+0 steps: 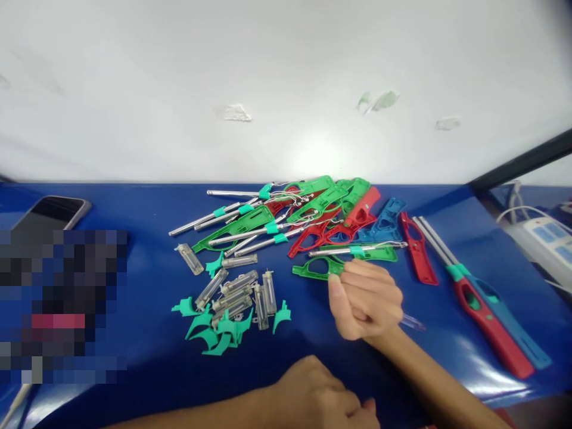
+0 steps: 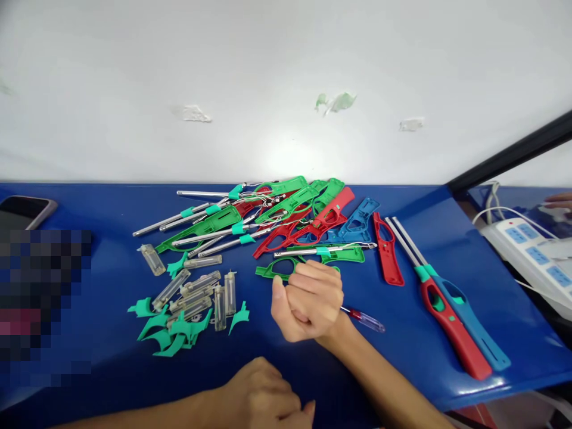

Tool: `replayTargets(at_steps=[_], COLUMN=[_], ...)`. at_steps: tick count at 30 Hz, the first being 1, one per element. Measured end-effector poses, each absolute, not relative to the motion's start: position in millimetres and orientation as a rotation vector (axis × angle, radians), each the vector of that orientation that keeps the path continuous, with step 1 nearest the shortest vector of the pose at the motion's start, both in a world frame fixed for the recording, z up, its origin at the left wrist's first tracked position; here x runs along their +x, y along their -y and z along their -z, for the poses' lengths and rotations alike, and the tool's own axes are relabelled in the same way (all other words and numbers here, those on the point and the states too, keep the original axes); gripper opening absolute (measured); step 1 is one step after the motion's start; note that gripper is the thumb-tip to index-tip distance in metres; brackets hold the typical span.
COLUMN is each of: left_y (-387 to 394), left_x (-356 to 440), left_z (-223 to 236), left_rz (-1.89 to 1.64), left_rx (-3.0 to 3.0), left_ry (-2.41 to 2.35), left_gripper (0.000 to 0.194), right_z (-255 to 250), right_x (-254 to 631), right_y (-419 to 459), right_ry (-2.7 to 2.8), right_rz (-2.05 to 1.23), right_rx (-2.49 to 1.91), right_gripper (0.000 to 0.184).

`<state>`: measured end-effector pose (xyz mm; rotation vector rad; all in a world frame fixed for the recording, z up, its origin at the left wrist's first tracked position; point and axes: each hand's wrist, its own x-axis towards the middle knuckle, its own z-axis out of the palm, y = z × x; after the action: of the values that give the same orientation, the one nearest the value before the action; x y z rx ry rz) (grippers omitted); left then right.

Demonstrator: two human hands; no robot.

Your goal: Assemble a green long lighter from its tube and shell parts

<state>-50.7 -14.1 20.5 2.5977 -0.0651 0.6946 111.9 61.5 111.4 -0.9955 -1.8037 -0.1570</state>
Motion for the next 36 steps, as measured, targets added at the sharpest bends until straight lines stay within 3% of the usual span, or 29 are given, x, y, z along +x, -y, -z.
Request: replayTargets(at_steps=[22, 36], left_y=[13, 3], left_x=[-48, -46], left_z=[-27, -61], left_rz=[-0.864, -0.940], left_rx=[2.578, 2.539], left_ry=[0.056, -0.077], left_gripper=[0.020, 0.026], right_z=[-107, -112], right_x=[117, 125], right_y=[-66, -60], right_ry=[1.836, 1.957], right_rz=[0.250, 0.328], right_rx=[-0.999, -1.054], right_gripper=[0.022, 0.025])
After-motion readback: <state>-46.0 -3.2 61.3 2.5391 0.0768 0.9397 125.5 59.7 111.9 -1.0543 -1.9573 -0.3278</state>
